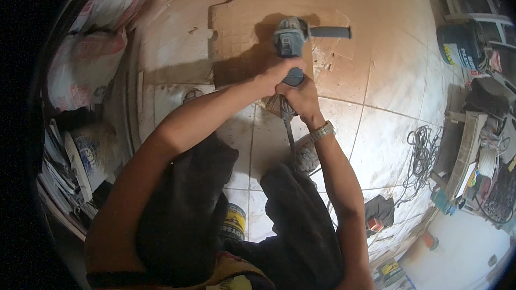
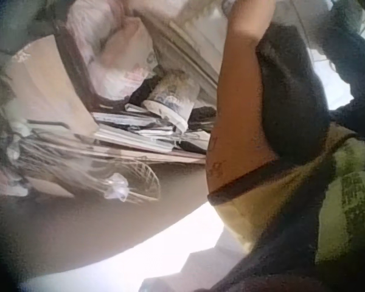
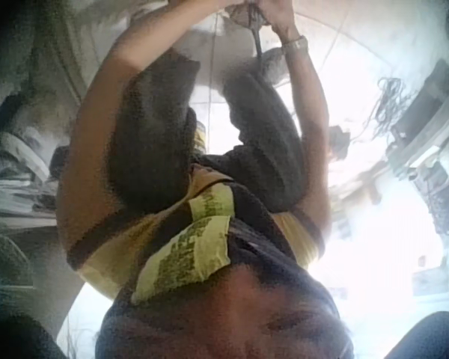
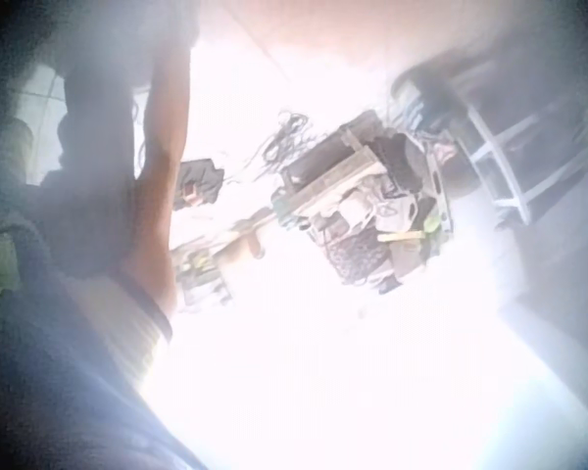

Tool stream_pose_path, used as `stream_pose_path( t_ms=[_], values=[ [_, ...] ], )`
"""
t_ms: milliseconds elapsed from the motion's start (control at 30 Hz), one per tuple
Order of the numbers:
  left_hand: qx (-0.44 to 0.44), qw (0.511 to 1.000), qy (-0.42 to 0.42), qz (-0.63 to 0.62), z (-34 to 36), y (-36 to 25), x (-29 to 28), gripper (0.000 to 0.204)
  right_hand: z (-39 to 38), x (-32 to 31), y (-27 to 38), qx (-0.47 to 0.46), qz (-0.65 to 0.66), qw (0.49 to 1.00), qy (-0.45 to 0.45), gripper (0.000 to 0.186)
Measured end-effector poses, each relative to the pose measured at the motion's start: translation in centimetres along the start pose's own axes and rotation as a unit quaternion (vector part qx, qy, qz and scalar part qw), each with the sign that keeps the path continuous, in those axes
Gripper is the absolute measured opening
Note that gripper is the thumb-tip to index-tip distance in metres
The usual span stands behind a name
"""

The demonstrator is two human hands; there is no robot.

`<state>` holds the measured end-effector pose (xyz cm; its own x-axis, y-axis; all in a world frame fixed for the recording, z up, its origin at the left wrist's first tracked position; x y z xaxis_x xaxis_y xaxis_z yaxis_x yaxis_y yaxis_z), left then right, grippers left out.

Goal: The person grinds and shapes a tile using an angle grinder, repositioning the tile by hand.

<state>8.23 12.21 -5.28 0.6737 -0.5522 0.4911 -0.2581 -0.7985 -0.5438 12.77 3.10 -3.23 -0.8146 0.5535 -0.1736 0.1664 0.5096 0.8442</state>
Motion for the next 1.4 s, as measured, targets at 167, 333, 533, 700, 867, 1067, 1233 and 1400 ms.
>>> stream_pose_path(
  t_ms=[167,333,533,700,867,1067,1233,1400],
  values=[
    [-0.035,0.999,-0.017,-0.006,1.2,1.9,-1.5,0.024,-0.4,1.0,0.2,0.023,0.014,0.999,0.041,0.042],
    [0.036,0.997,-0.071,0.007,-1.1,0.1,-3.0,0.022,-0.3,2.7,0.4,-0.019,0.016,0.998,0.064,0.029],
    [0.027,0.994,-0.108,-0.024,-2.1,-0.3,-5.2,0.022,-0.4,4.8,1.3,-0.016,0.023,0.992,0.121,0.032],
    [0.041,0.989,-0.14,-0.01,-1.4,-0.2,-5.4,0.019,-0.1,4.5,2.1,-0.029,0.023,0.992,0.125,0.032],
    [0.106,0.986,-0.132,0.002,-0.3,-1.3,-5.6,0.019,1.1,3.9,1.8,-0.043,-0.02,0.994,0.103,0.034],
    [0.094,0.988,-0.126,0.002,-1.2,-0.9,-4.6,0.021,0.5,3.4,1.5,-0.053,-0.006,0.994,0.098,0.034],
    [0.047,0.995,-0.075,-0.049,0.2,0.2,-4.9,0.021,1.1,3.6,1.8,-0.045,-0.05,0.992,0.11,0.034],
    [0.079,0.99,-0.109,-0.032,-0.3,-0.7,-4.5,0.018,1.0,3.2,2.2,-0.048,-0.047,0.992,0.109,0.035]
  ],
)
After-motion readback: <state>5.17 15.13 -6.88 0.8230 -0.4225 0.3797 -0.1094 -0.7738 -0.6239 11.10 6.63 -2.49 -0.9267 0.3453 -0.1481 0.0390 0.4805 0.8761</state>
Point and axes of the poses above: each hand's wrist, its own z-axis towards the middle knuckle, its own x-axis out of the palm, y = z × x, the point moved 8 cm from there along z, towards the middle knuckle, and after that the axes turned 2 degrees about -y, right-handed, at the moved point
